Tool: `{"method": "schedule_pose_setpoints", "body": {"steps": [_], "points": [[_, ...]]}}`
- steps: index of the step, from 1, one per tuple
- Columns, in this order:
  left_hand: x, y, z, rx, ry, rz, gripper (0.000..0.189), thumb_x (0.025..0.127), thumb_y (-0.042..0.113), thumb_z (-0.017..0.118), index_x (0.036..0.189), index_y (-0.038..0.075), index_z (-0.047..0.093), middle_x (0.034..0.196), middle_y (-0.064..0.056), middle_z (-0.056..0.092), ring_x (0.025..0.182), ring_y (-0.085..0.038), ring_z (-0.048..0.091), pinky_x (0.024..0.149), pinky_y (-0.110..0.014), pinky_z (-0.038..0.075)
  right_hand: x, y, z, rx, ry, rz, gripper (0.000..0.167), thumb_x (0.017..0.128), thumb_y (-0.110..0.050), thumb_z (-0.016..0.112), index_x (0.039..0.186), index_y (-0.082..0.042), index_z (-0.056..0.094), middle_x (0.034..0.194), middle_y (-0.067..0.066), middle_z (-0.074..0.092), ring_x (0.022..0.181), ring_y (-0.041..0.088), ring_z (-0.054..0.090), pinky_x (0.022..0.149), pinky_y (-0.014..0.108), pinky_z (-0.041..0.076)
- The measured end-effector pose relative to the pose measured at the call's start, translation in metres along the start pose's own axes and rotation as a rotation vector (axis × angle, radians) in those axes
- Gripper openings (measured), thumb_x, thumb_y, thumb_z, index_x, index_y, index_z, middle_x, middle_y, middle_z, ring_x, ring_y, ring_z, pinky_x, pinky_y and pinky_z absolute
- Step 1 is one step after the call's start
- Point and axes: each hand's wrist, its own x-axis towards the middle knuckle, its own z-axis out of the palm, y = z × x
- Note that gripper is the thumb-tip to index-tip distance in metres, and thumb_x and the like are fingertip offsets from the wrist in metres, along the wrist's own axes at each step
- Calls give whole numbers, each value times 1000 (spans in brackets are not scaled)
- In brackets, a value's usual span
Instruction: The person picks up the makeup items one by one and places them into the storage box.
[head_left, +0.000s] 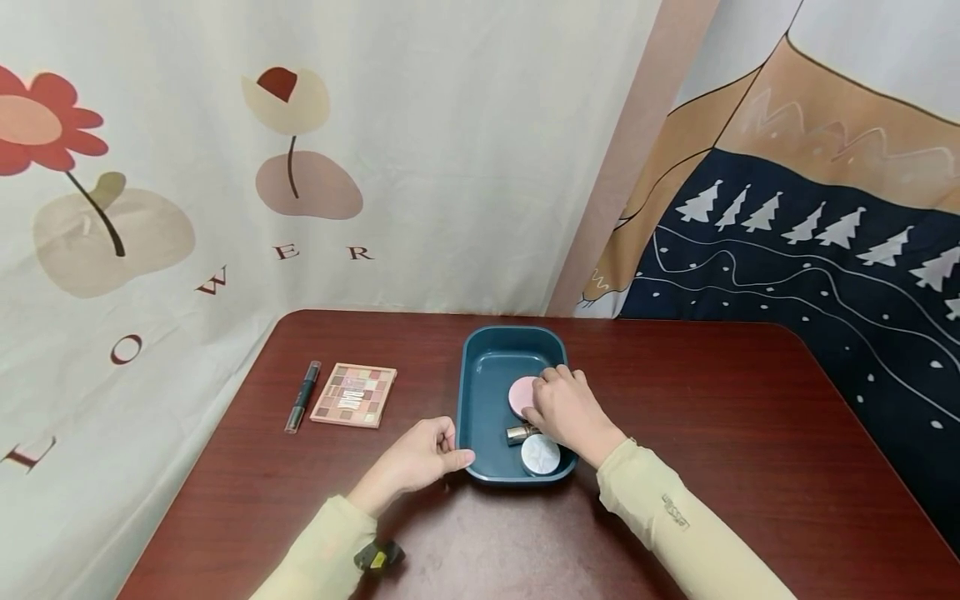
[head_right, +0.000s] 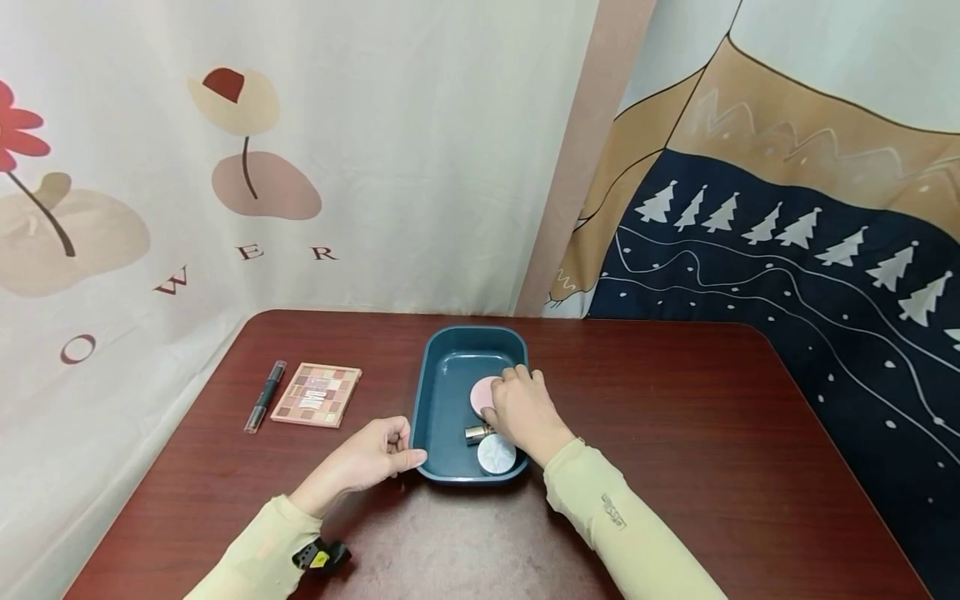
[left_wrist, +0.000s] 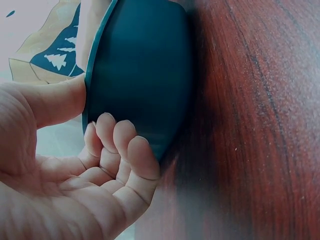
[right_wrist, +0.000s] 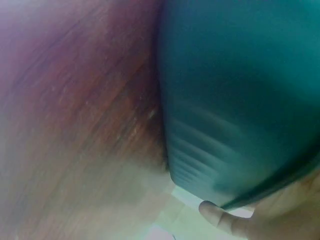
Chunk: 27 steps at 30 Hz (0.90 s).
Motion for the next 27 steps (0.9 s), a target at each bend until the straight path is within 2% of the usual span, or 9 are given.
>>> {"method": "schedule_pose_setpoints", "body": {"steps": [4, 10, 18, 22, 27], "points": [[0, 0, 0, 3, 3, -2, 33, 91, 14, 77, 74, 7, 50, 58, 5, 46, 53, -10, 44, 52, -25, 36, -7, 3, -3, 39, 83, -46, 21, 91, -25, 77, 85, -6, 70, 104, 14, 69, 96, 29, 59, 79, 44, 47], [-1, 1, 1, -6, 6, -9, 33, 91, 14, 78, 75, 7, 50, 58, 4, 46, 53, -11, 45, 52, -26, 37, -16, 8, -6, 103, 149, -96, 19, 89, -18, 79, 96, -2, 72, 114, 16, 68, 105, 32, 60, 88, 47, 52], [-1, 2, 0, -2, 5, -10, 33, 92, 14, 77, 75, 8, 50, 58, 4, 46, 52, -10, 45, 52, -26, 38, -30, 16, -10, 156, 201, -104, 28, 90, -16, 78, 112, 1, 73, 128, 20, 64, 120, 34, 59, 100, 48, 53], [-2, 3, -1, -2, 4, -7, 33, 91, 14, 78, 75, 8, 50, 58, 4, 46, 52, -10, 45, 52, -26, 38, -35, 20, -10, 197, 230, -89, 33, 90, -15, 78, 117, 2, 70, 131, 22, 61, 122, 34, 58, 101, 47, 54], [-3, 5, -1, -8, -2, -12, 33, 91, 15, 78, 75, 7, 50, 58, 4, 46, 51, -10, 45, 52, -27, 38, -42, 23, -12, 227, 220, -56, 46, 91, -17, 78, 129, 4, 63, 132, 21, 60, 122, 33, 58, 99, 46, 55]]}}
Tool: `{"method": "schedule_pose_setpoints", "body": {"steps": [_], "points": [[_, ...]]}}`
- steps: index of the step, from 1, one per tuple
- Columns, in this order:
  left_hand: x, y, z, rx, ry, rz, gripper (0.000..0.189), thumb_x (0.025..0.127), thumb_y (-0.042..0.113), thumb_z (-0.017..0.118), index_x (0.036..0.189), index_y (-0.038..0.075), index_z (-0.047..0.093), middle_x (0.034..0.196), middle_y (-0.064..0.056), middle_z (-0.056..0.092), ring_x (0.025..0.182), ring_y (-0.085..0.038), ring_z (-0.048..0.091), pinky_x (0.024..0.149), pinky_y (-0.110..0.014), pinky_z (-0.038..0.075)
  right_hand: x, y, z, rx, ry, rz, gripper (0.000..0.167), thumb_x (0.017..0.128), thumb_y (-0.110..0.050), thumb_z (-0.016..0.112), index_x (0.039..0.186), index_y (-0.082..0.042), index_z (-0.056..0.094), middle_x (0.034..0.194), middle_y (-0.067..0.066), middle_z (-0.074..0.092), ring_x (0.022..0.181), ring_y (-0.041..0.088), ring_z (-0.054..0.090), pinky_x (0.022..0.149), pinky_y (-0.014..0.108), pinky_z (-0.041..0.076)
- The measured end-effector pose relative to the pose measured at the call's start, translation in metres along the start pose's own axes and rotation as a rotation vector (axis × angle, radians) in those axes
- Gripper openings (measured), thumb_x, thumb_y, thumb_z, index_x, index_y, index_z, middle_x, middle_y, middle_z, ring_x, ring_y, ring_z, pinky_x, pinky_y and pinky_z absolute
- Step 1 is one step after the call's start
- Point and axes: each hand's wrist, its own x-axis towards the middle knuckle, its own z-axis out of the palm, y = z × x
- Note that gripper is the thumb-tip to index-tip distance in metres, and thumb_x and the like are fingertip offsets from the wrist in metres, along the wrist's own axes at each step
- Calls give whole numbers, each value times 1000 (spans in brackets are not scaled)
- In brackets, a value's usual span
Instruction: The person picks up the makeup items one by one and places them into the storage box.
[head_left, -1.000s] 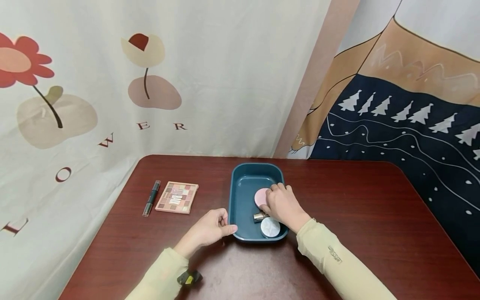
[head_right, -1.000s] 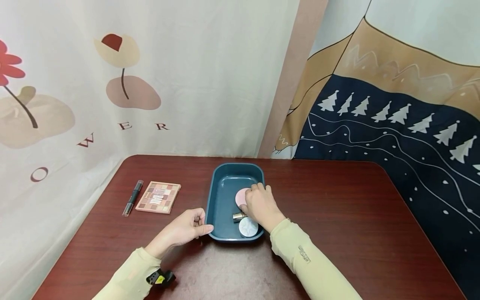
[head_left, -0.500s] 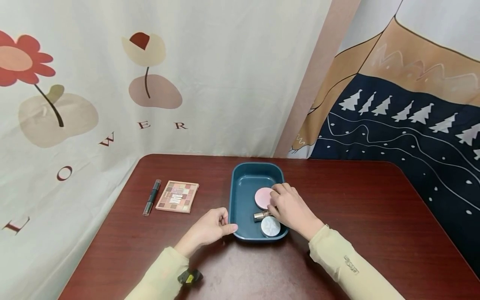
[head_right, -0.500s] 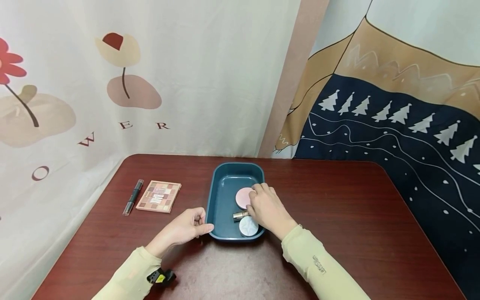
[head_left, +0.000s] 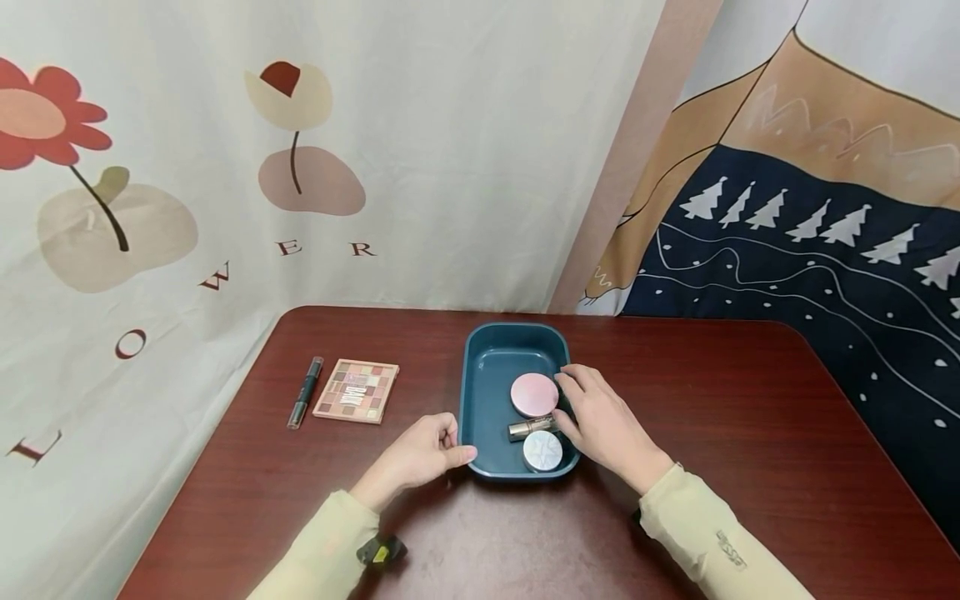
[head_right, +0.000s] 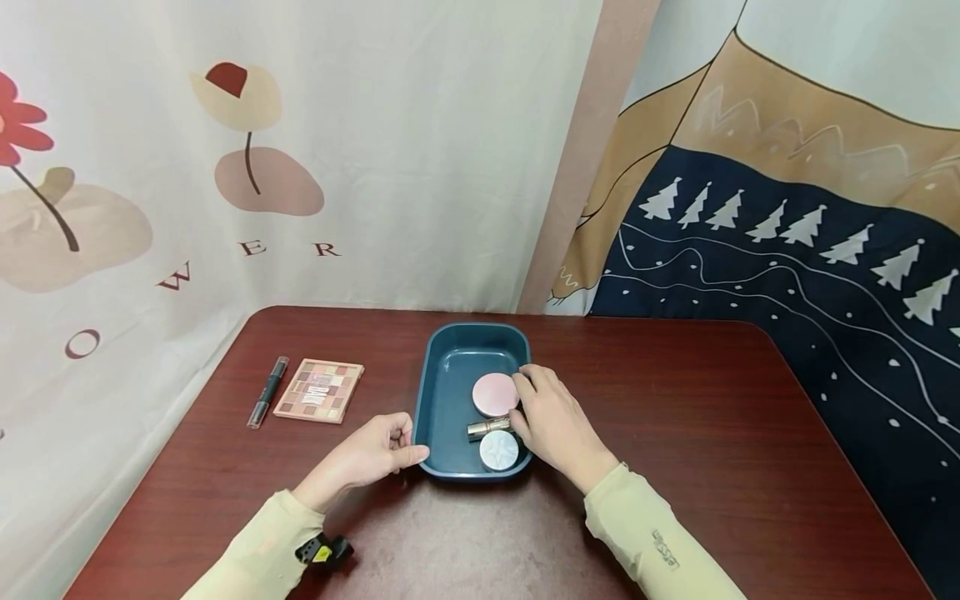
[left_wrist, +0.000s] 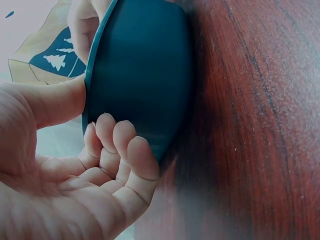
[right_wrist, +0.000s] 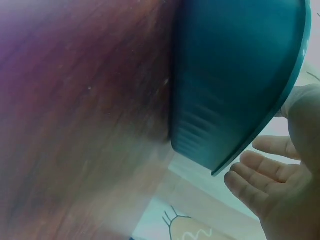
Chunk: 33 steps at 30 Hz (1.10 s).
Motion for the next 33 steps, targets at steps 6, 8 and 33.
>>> {"method": "schedule_pose_setpoints", "body": {"steps": [6, 8, 33], "points": [[2, -1, 0, 1, -4, -11, 33, 92, 15, 77, 74, 8, 50, 57, 4, 46, 52, -10, 45, 53, -26, 38, -7, 2, -3, 19, -24, 45, 52, 93, -20, 76, 135, 5, 59, 130, 19, 59, 118, 31, 58, 97, 45, 56], [2, -1, 0, 3, -5, -9, 33, 92, 15, 77, 74, 8, 50, 57, 4, 46, 52, -10, 45, 53, -26, 38, -10, 3, -4, 20, -30, 56, 52, 93, -21, 76, 135, 5, 58, 130, 19, 60, 118, 31, 58, 97, 45, 56], [3, -2, 0, 6, -12, -11, 33, 92, 16, 77, 75, 8, 50, 58, 5, 46, 53, -10, 44, 53, -26, 37, -29, 4, -15, 225, -256, 251, 18, 98, -30, 72, 100, -11, 71, 80, -4, 62, 71, 9, 53, 66, 28, 49]]}}
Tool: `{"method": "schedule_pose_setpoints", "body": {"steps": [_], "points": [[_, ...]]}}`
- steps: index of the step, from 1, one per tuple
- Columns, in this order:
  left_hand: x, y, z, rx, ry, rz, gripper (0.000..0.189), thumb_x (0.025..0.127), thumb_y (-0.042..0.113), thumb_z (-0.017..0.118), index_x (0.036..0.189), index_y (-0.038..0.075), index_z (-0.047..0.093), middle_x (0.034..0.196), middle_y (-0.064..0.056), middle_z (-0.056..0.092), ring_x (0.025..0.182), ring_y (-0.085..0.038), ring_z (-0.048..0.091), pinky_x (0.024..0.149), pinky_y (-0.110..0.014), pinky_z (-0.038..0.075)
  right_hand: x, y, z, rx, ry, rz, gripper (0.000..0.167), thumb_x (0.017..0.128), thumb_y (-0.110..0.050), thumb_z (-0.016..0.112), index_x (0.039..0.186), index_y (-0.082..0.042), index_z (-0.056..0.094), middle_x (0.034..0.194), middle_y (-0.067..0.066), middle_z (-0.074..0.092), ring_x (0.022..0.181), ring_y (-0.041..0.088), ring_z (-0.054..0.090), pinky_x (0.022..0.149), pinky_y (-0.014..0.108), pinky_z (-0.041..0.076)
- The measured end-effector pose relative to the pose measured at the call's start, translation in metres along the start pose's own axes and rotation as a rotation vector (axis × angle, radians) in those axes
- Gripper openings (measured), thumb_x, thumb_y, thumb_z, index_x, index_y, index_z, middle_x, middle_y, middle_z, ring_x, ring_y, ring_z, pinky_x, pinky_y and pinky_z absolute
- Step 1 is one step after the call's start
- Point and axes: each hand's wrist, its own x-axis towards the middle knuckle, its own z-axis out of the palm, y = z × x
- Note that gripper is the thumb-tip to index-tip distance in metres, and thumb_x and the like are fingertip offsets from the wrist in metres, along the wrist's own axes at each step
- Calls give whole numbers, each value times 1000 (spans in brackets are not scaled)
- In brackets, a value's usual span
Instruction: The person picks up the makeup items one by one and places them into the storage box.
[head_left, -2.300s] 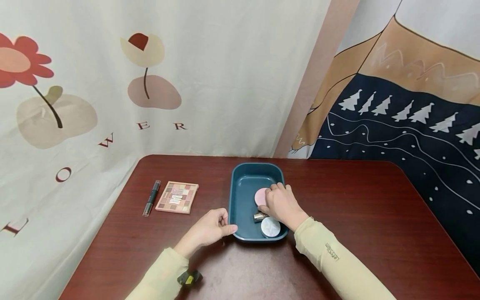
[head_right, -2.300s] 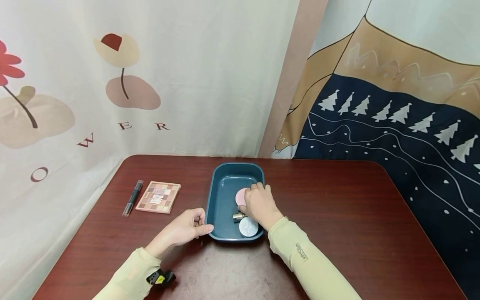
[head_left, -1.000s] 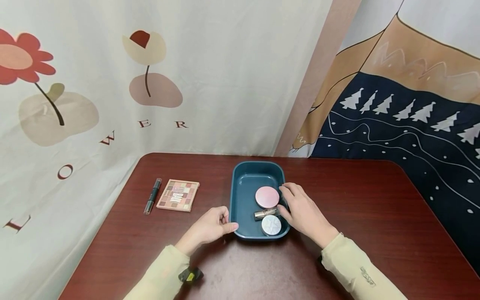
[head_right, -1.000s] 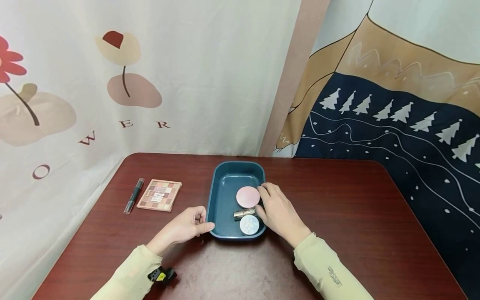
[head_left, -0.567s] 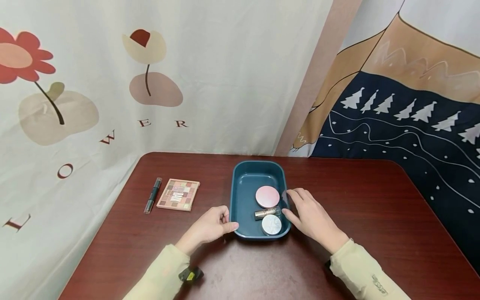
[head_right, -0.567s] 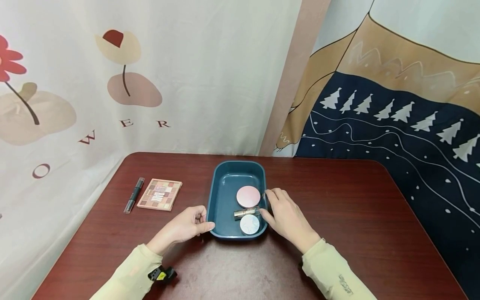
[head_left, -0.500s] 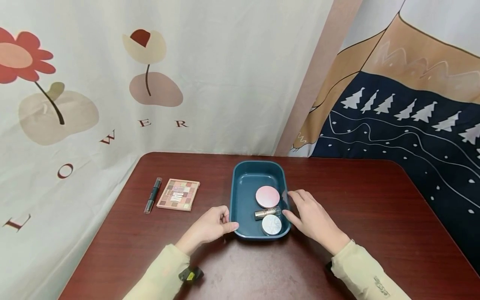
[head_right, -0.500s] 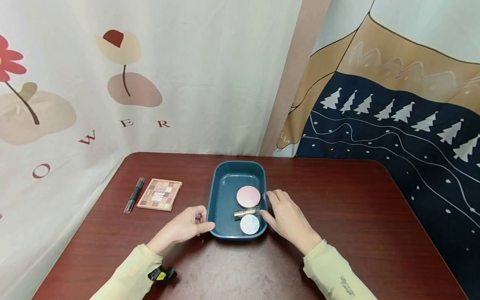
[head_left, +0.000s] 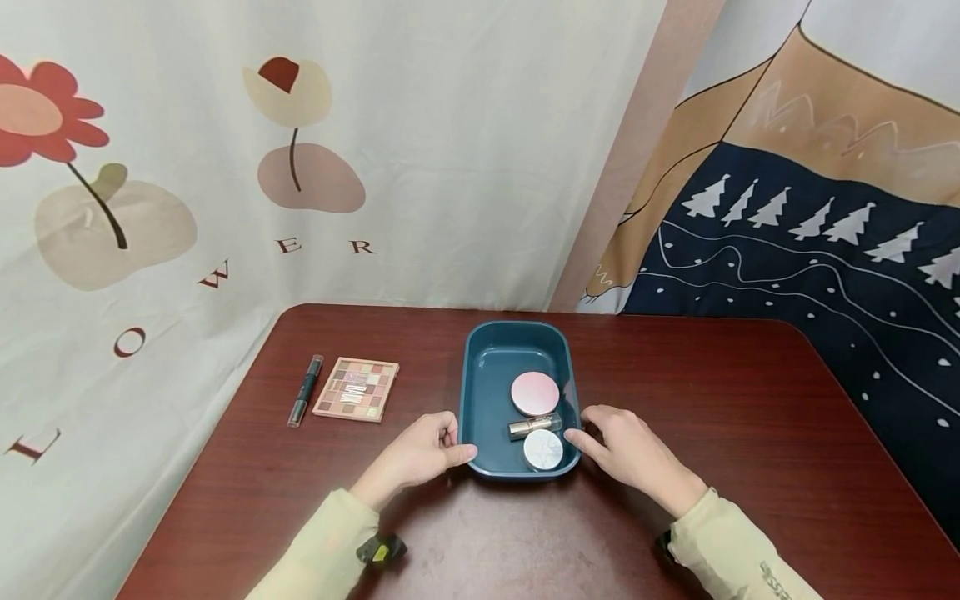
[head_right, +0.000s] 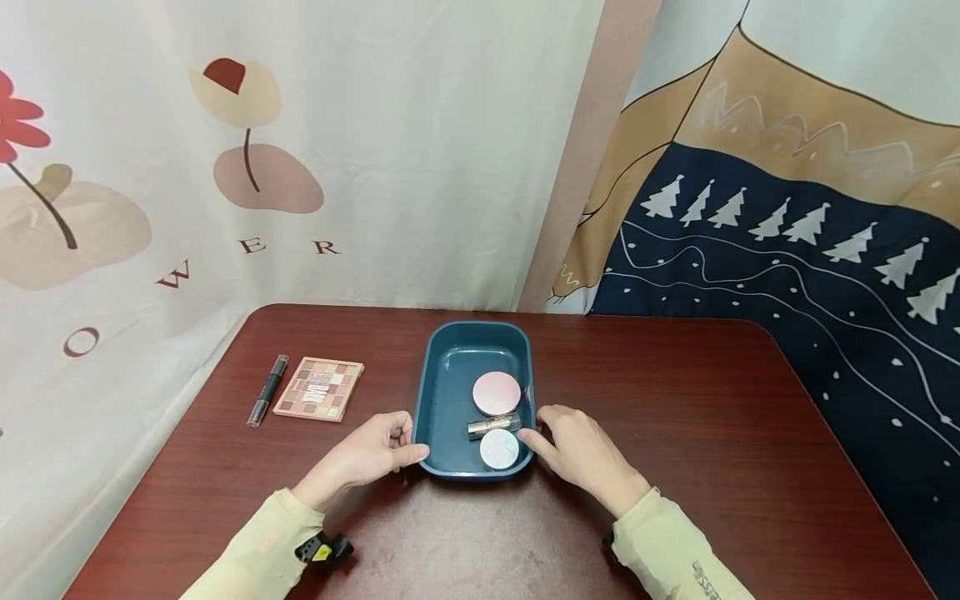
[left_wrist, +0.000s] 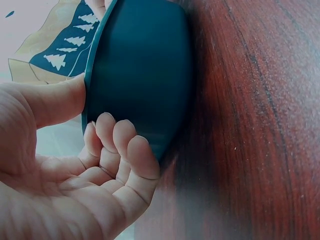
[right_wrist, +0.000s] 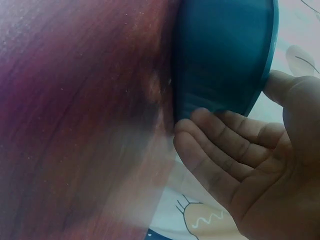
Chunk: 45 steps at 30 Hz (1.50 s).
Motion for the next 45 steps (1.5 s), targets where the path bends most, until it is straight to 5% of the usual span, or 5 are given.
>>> {"method": "schedule_pose_setpoints", "body": {"steps": [7, 14, 33, 45], "points": [[-1, -2, 0, 2, 8, -3, 33, 92, 15, 78, 75, 8, 50, 58, 4, 46, 53, -11, 45, 53, -26, 38, -1, 0, 4, 55, -22, -4, 27, 100, -27, 69, 77, -20, 58, 62, -9, 43, 59, 5, 42, 57, 23, 39], [-1, 1, 1, 14, 16, -13, 34, 92, 16, 78, 75, 8, 50, 59, 3, 48, 53, -11, 48, 55, -28, 40, -2, -2, 5, 102, -43, 43, 39, 103, -28, 65, 68, -19, 51, 57, -10, 43, 54, 3, 41, 57, 23, 39], [-13, 5, 9, 191, 138, -4, 31, 93, 29, 77, 84, 14, 52, 60, 6, 58, 51, -9, 54, 56, -28, 42, -8, -9, 7, 204, -87, 167, 39, 105, -25, 61, 67, -14, 60, 58, -5, 61, 53, 9, 56, 58, 27, 49], [-16, -6, -8, 243, 231, -37, 31, 95, 32, 76, 87, 13, 53, 65, 5, 56, 58, -9, 52, 60, -29, 43, -8, -14, 8, 232, -70, 188, 39, 104, -25, 62, 68, -12, 62, 57, -4, 61, 51, 9, 56, 54, 26, 50]]}}
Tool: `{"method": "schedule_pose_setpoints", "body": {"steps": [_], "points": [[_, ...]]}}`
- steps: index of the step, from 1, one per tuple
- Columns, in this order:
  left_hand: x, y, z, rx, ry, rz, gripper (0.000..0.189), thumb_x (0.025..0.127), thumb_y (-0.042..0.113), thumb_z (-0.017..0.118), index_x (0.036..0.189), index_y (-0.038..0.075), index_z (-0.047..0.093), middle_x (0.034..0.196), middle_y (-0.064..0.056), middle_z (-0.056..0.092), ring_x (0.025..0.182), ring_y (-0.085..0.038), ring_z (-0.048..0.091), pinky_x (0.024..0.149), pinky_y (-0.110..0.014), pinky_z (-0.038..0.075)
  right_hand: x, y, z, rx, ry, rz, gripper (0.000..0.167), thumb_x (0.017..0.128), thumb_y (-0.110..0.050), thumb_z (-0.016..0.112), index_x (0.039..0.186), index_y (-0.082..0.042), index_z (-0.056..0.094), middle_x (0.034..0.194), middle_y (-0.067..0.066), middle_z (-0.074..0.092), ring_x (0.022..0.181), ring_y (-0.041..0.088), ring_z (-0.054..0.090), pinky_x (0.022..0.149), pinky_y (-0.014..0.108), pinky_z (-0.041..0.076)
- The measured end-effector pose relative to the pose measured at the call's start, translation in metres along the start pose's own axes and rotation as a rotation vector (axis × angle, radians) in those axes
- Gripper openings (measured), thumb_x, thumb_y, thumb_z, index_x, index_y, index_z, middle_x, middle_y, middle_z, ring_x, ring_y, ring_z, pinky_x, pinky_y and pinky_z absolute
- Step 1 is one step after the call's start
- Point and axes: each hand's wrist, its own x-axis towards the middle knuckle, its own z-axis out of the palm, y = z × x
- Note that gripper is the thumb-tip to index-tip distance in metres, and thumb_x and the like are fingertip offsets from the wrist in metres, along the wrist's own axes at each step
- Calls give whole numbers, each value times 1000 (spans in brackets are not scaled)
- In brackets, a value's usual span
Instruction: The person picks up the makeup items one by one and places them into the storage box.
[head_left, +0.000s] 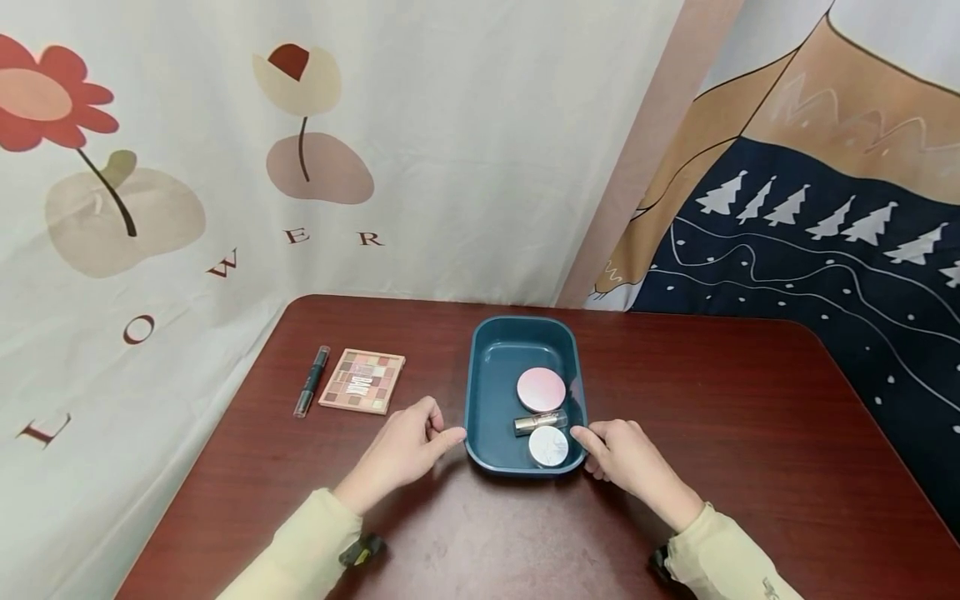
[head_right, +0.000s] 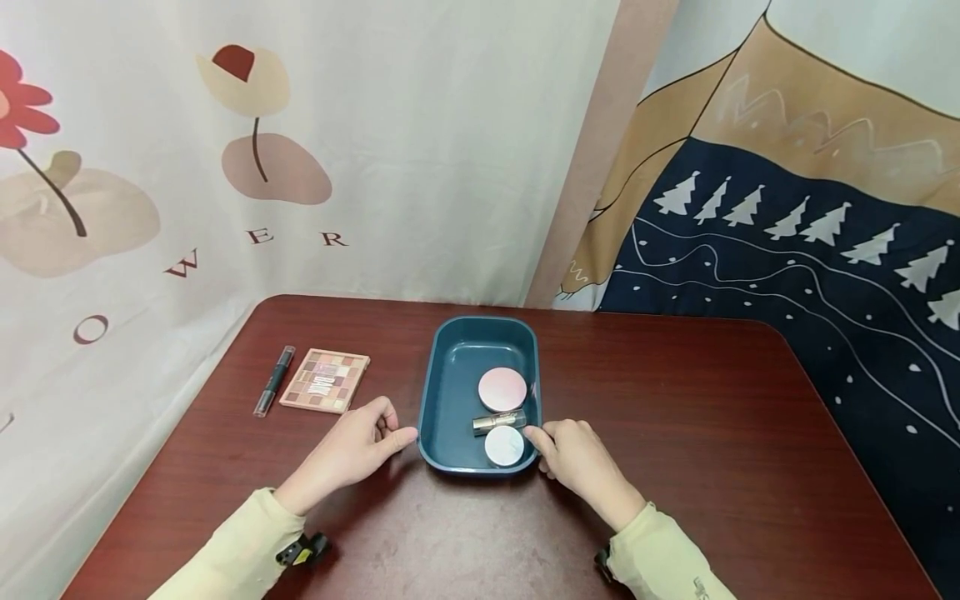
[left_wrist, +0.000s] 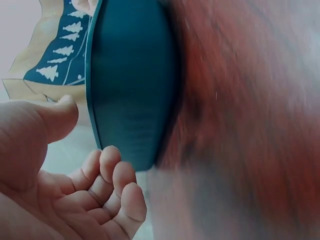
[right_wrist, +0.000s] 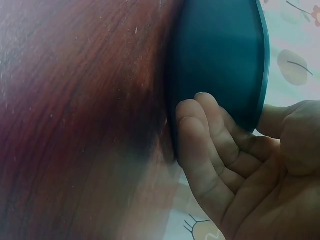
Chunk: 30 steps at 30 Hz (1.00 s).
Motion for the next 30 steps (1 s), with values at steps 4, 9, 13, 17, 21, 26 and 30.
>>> {"method": "schedule_pose_setpoints", "body": {"steps": [4, 9, 13, 17, 21, 26, 30], "points": [[5, -9, -9, 51, 36, -15, 28, 95, 30, 75, 91, 11, 55, 77, 1, 58, 68, -11, 55, 67, -31, 46, 1, 0, 1, 0, 5, 10, 39, 104, -24, 61, 67, -12, 62, 57, -4, 60, 50, 9, 56, 53, 26, 50], [10, -24, -18, 116, 68, -37, 30, 95, 30, 75, 102, 6, 58, 95, -9, 62, 86, -22, 59, 78, -40, 48, 2, 1, 1, -6, 11, 8, 39, 105, -23, 61, 67, -11, 61, 57, -3, 60, 50, 10, 57, 54, 26, 50], [15, -37, -23, 184, 113, -43, 39, 96, 33, 73, 114, 2, 59, 105, -16, 60, 97, -33, 55, 85, -49, 46, 2, 0, 1, -8, 7, 14, 39, 105, -23, 61, 68, -11, 62, 57, -3, 60, 51, 10, 57, 54, 27, 50], [19, -49, -28, 244, 185, -28, 41, 94, 31, 74, 112, -2, 58, 108, -21, 53, 101, -40, 51, 87, -55, 44, 3, -1, 2, -20, 7, 16, 39, 105, -23, 61, 68, -11, 62, 57, -3, 60, 50, 9, 56, 54, 27, 49], [22, -59, -34, 303, 247, -20, 41, 91, 28, 77, 106, -5, 57, 113, -29, 50, 111, -48, 46, 92, -59, 41, 2, -1, 2, -28, 8, 14, 39, 105, -24, 61, 67, -11, 61, 56, -3, 60, 50, 9, 55, 54, 26, 49], [26, -65, -40, 314, 248, -56, 41, 91, 28, 77, 103, -4, 55, 126, -37, 45, 116, -52, 41, 86, -61, 41, 1, -1, 1, -31, 16, 2, 39, 104, -24, 62, 67, -11, 61, 56, -2, 61, 50, 8, 56, 53, 26, 49], [30, -69, -42, 325, 237, -86, 45, 91, 30, 77, 107, -6, 54, 133, -37, 42, 116, -53, 40, 88, -62, 40, 0, -1, 1, -28, 18, 15, 39, 104, -24, 62, 67, -12, 61, 56, -3, 60, 50, 8, 57, 54, 26, 50]]}}
